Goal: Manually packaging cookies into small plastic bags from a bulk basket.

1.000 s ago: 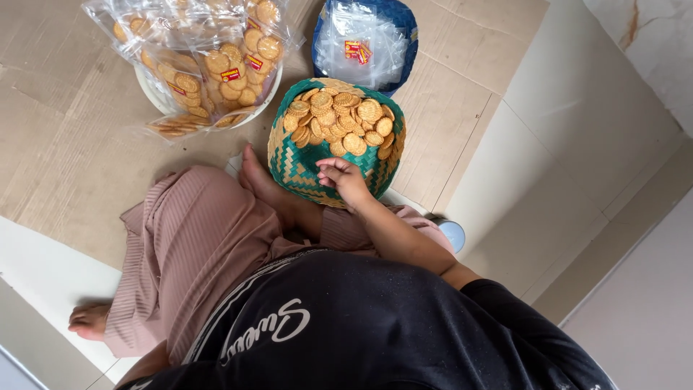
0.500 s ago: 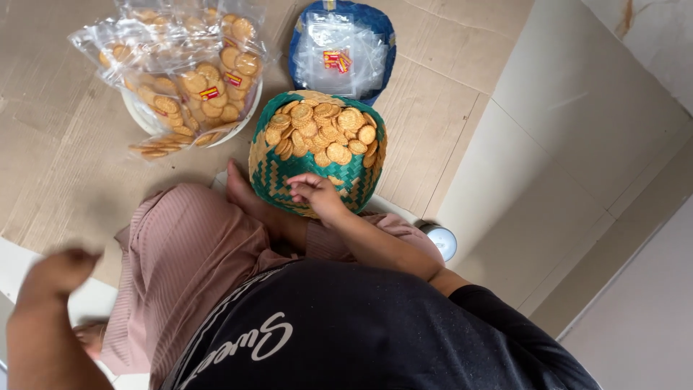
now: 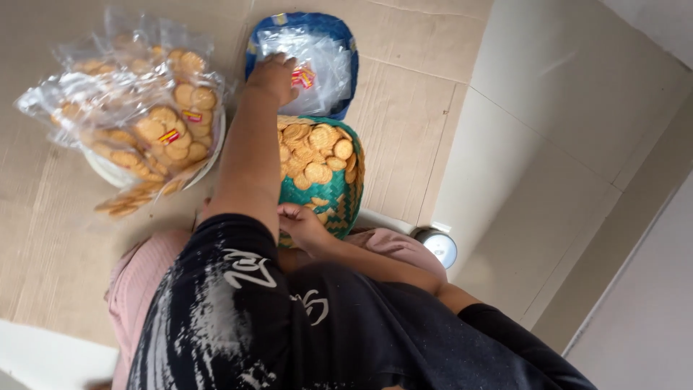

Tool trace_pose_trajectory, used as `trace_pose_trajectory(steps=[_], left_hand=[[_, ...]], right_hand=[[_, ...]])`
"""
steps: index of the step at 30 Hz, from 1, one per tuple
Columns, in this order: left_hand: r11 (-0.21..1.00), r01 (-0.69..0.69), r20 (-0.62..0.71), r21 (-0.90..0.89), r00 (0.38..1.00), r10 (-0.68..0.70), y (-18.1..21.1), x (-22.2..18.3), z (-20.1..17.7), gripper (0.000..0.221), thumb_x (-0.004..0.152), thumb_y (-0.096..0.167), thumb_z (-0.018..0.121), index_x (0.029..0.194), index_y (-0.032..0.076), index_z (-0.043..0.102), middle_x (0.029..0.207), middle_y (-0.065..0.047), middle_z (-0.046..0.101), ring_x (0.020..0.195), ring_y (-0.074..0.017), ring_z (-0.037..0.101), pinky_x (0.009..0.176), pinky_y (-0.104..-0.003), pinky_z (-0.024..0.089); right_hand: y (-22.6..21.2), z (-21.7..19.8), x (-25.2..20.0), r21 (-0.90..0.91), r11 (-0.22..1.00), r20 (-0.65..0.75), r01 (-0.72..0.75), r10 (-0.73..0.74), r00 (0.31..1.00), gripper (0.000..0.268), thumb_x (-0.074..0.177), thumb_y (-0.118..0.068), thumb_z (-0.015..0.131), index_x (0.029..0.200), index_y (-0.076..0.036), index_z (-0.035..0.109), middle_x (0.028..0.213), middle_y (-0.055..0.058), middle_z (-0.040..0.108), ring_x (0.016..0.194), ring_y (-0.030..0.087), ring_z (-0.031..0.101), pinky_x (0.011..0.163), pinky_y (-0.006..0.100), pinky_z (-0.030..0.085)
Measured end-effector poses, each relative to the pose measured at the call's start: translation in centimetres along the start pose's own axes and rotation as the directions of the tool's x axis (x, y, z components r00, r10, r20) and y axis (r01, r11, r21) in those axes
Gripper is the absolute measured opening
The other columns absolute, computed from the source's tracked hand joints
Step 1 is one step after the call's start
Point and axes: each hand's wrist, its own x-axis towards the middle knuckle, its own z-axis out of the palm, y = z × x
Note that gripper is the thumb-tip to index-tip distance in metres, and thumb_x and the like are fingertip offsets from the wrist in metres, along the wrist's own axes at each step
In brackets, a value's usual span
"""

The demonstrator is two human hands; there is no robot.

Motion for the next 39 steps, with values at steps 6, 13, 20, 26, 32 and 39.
trace_pose_trajectory(steps=[6,13,20,26,32,39], left_hand=[[0.959,0.283,0.192,0.02,0.94,-0.281,1.2,0.4,-0.3,0.124,0.064,0.04,0.096,0.161,0.011,0.024,0.143,-0.025,0.044,0.121,-0.0424,0.055,0.1,-0.048,0.046],[0.923,0.3,0.147,-0.242,0.951,-0.271,-0.7,-1.1,-1.7,0.061,0.08,-0.005,0.066,0.137,0.005,0.045,0.128,-0.023,0.063,0.115,-0.0426,0.062,0.095,-0.052,0.051],[0.888,0.184,-0.033,-0.42,0.975,-0.218,-1.1,-3.7,-6.1,0.062,0.085,0.003,0.066,0.145,0.013,0.052,0.127,-0.012,0.061,0.109,-0.0335,0.063,0.096,-0.045,0.05],[0.97,0.141,-0.069,-0.197,0.985,-0.158,-1.3,-3.4,-5.0,0.051,0.087,0.019,0.067,0.137,0.009,0.065,0.138,-0.017,0.055,0.123,-0.0358,0.048,0.102,-0.049,0.039],[0.833,0.202,0.051,-0.515,0.977,-0.206,-0.2,0.3,0.8,0.086,0.089,0.033,0.077,0.154,0.001,0.032,0.148,-0.024,0.047,0.132,-0.0372,0.051,0.108,-0.045,0.043],[0.5,0.379,0.215,-0.779,0.91,-0.355,3.1,0.5,1.3,0.09,0.087,0.027,0.084,0.151,-0.001,0.028,0.137,-0.022,0.06,0.118,-0.0251,0.068,0.105,-0.037,0.051]], right_hand=[[-1.0,0.1,0.5,-0.08,0.993,-0.043,0.092,-0.095,0.995,0.025,0.103,-0.002,0.057,0.125,0.002,0.069,0.114,0.004,0.072,0.097,0.007,0.062,0.083,0.019,0.049],[-2.1,0.6,0.9,-0.097,0.995,-0.085,-0.006,-0.002,0.996,0.018,0.101,-0.005,0.061,0.115,0.002,0.069,0.104,0.009,0.072,0.095,0.013,0.067,0.089,0.024,0.055],[-1.0,-0.2,1.0,-0.227,0.974,-0.03,0.021,-0.028,0.999,0.016,0.101,-0.007,0.063,0.113,-0.001,0.072,0.099,0.008,0.07,0.09,0.015,0.068,0.083,0.025,0.055],[-0.9,-0.7,1.2,-0.261,0.964,-0.018,0.037,-0.044,0.999,0.015,0.101,-0.006,0.063,0.112,-0.001,0.072,0.097,0.007,0.07,0.087,0.014,0.066,0.082,0.025,0.056],[-1.0,0.0,0.9,-0.245,0.969,-0.022,0.036,-0.043,0.999,0.013,0.101,-0.005,0.062,0.109,-0.001,0.072,0.098,0.006,0.072,0.088,0.011,0.065,0.082,0.023,0.054],[-1.2,-0.1,1.1,-0.124,0.992,-0.06,0.013,-0.02,0.998,0.026,0.095,0.006,0.06,0.117,0.001,0.071,0.108,0.006,0.072,0.096,0.011,0.064,0.084,0.024,0.053]])
